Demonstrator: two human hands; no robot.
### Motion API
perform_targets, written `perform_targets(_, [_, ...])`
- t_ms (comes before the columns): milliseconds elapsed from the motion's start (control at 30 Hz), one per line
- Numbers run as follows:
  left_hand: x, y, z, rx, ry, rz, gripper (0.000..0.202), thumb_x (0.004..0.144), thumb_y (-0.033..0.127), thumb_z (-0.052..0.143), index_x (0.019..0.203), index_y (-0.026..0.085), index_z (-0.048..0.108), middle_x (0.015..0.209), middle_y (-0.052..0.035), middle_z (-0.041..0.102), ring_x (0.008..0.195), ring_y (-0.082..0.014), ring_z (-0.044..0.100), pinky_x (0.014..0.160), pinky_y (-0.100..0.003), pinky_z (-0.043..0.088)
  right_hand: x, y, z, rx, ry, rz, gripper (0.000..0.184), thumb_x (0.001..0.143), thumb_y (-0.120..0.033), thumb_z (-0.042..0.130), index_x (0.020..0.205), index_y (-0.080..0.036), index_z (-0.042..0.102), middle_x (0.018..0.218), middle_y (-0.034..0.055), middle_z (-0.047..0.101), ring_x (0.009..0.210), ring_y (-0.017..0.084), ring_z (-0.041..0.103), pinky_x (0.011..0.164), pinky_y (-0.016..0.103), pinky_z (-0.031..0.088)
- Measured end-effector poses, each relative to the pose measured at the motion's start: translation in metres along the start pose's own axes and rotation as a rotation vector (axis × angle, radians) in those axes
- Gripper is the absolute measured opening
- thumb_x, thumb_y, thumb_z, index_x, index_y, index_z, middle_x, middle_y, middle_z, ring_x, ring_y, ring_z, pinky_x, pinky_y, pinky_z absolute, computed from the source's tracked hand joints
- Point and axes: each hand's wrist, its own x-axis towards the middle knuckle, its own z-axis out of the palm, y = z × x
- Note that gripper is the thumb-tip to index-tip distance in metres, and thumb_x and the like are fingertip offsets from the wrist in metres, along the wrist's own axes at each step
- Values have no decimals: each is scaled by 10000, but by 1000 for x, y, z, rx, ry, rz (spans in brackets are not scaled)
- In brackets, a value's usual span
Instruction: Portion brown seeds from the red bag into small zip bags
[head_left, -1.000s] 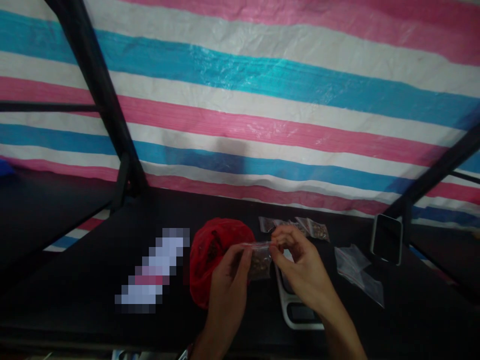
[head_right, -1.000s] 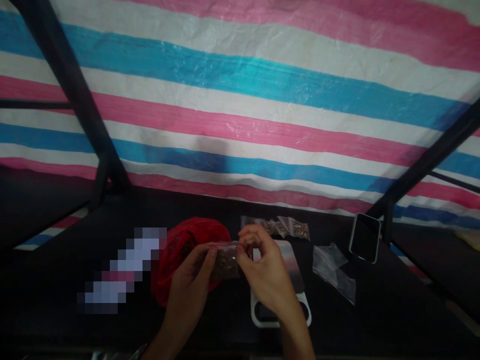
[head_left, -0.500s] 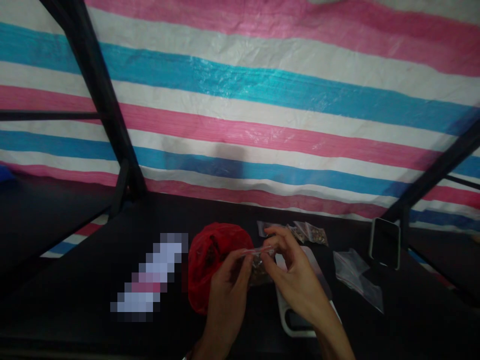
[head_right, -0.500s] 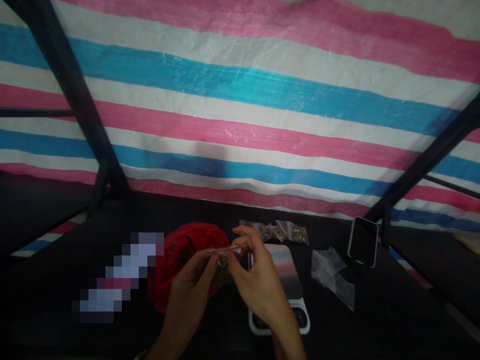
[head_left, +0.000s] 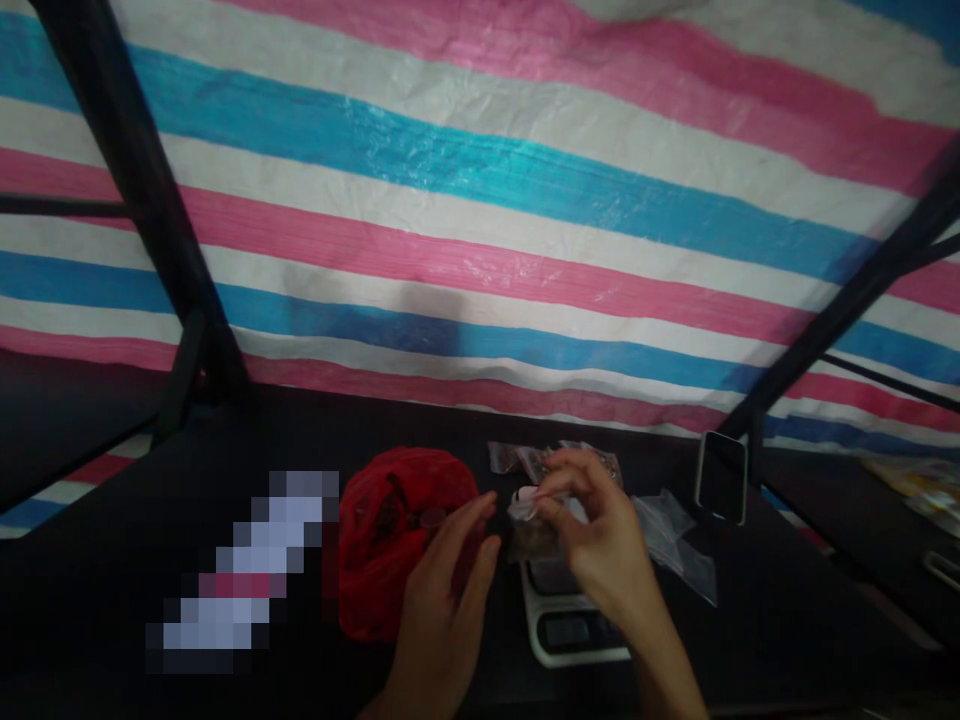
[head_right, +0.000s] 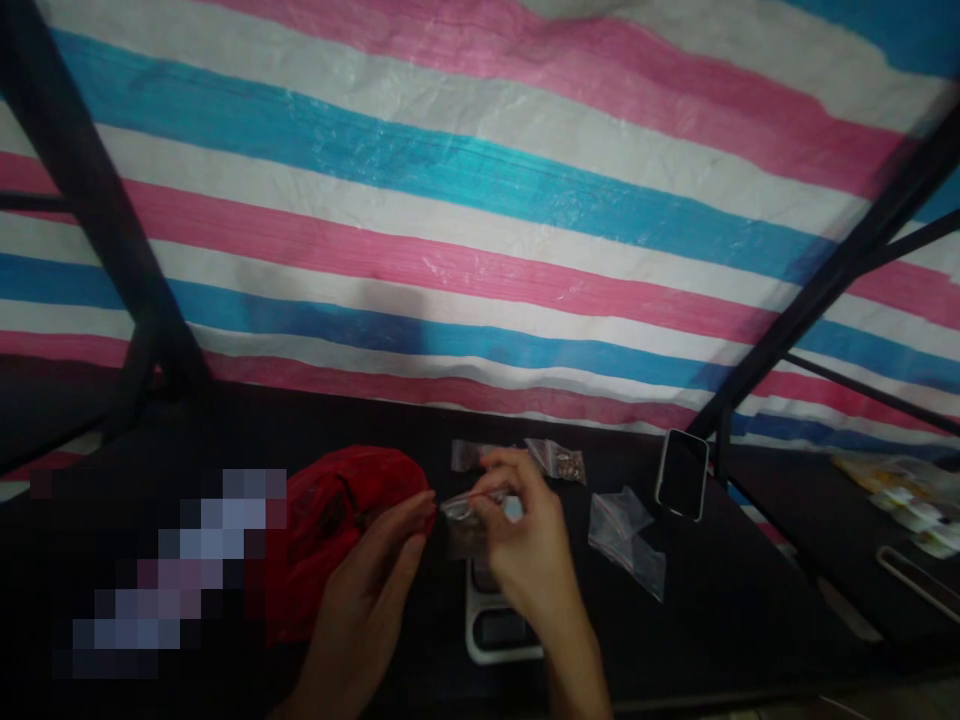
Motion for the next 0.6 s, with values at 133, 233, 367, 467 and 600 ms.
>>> perform_targets(133, [-15,3,-6,195,-34,431,329,1048,263,582,1350,290,710,1308,-44,803,1202,-157,765,1039,-224,597,33,17,-59,-366,472,-65,344,832,-409,731,1114,-226,661,946,79,766,887,271,738,853,405,574])
perform_targets(233, [-18,11,-13,234,-61,683,255,1073,216,536,1261,251,704,1140,-45,828,1074,-128,790,1000,-169,587,59,36,-90,-660,586,-9,350,862,-409,605,1125,-186,663,1050,165,786,947,295,754,880,427,575])
perform_targets(367, [-20,23,-17,249,-121,779,209,1062,146,496,1153,223,667,945,-38,815,884,-142,793,847,-196,628,76,63,-88,-735,426,93,161,745,-361,634,816,-223,677,806,149,779,753,303,729,745,432,562])
perform_targets(467, [-23,30,-23,277,-89,811,256,968,63,510,1100,237,642,828,-8,785,735,-149,760,728,-242,625,71,72,-73,-725,301,138,105,684,-377,649,680,-274,629,668,99,741,641,283,691,658,415,544])
perform_targets(600, [-19,29,-59,456,169,688,265,891,37,550,1012,261,624,826,1,741,771,-163,728,738,-283,588,50,71,-73,-716,315,129,217,667,-469,602,756,-276,650,785,150,763,735,352,702,715,514,534])
